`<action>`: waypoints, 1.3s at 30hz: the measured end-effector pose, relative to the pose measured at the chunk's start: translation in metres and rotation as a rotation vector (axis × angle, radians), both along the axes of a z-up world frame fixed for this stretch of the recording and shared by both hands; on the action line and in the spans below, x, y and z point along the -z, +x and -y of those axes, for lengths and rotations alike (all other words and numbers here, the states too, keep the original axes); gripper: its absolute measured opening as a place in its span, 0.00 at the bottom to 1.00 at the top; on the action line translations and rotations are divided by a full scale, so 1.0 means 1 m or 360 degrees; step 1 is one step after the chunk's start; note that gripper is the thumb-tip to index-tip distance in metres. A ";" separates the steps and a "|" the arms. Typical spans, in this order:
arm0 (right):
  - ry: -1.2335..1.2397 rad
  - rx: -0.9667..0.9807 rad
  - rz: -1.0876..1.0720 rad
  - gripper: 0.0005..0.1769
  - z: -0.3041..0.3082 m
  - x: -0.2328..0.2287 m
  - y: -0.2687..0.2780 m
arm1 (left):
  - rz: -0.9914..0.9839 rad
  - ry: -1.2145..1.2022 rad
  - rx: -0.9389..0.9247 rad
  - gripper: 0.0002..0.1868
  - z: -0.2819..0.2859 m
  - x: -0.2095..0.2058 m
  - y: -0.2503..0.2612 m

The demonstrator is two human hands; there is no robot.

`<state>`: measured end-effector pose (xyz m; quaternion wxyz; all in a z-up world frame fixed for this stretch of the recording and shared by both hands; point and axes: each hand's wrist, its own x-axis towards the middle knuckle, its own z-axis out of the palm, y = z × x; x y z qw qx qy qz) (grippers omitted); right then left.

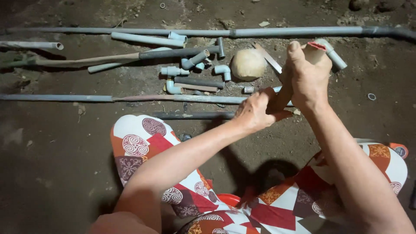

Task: The person sits on a small stool and assembles various plastic pipes and fittings. They connect a long pipe to a fitting, then attach a green hose to a wooden stick, and finally connect a small metal ring to the assembly.

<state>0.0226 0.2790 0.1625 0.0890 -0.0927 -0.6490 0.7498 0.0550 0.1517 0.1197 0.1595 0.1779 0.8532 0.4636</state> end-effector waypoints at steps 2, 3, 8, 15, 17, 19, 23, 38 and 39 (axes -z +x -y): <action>0.0031 -0.0046 0.0036 0.18 0.003 -0.007 0.002 | -0.0501 0.0324 0.0092 0.17 0.003 -0.003 0.000; 0.0033 -0.0043 0.0042 0.18 0.002 -0.007 0.004 | -0.0496 0.0327 0.0093 0.17 0.003 -0.001 0.000; 0.0176 -0.0181 -0.0121 0.21 0.007 -0.006 0.007 | -0.0403 0.0007 0.0184 0.16 -0.001 0.020 -0.001; 0.0076 0.0084 -0.0091 0.20 -0.006 0.006 -0.002 | -0.0211 -0.0259 0.0032 0.20 0.000 0.024 -0.008; 0.0104 0.0151 -0.0017 0.21 -0.004 0.002 0.002 | -0.0301 -0.0244 0.0125 0.19 0.002 0.026 -0.012; 0.0106 0.0073 0.0027 0.18 -0.005 0.002 0.005 | -0.0321 -0.0187 0.0122 0.23 0.001 0.027 -0.013; 0.0161 -0.0163 0.0248 0.22 0.008 0.002 0.016 | -0.0157 0.0158 0.0193 0.13 0.009 -0.006 -0.013; 0.0402 -0.0079 0.0095 0.15 0.003 0.010 0.015 | 0.0035 0.0181 0.0182 0.17 0.005 -0.022 -0.004; 0.0402 -0.0083 0.0095 0.15 0.004 0.009 0.014 | 0.0036 0.0181 0.0178 0.17 0.003 -0.014 -0.004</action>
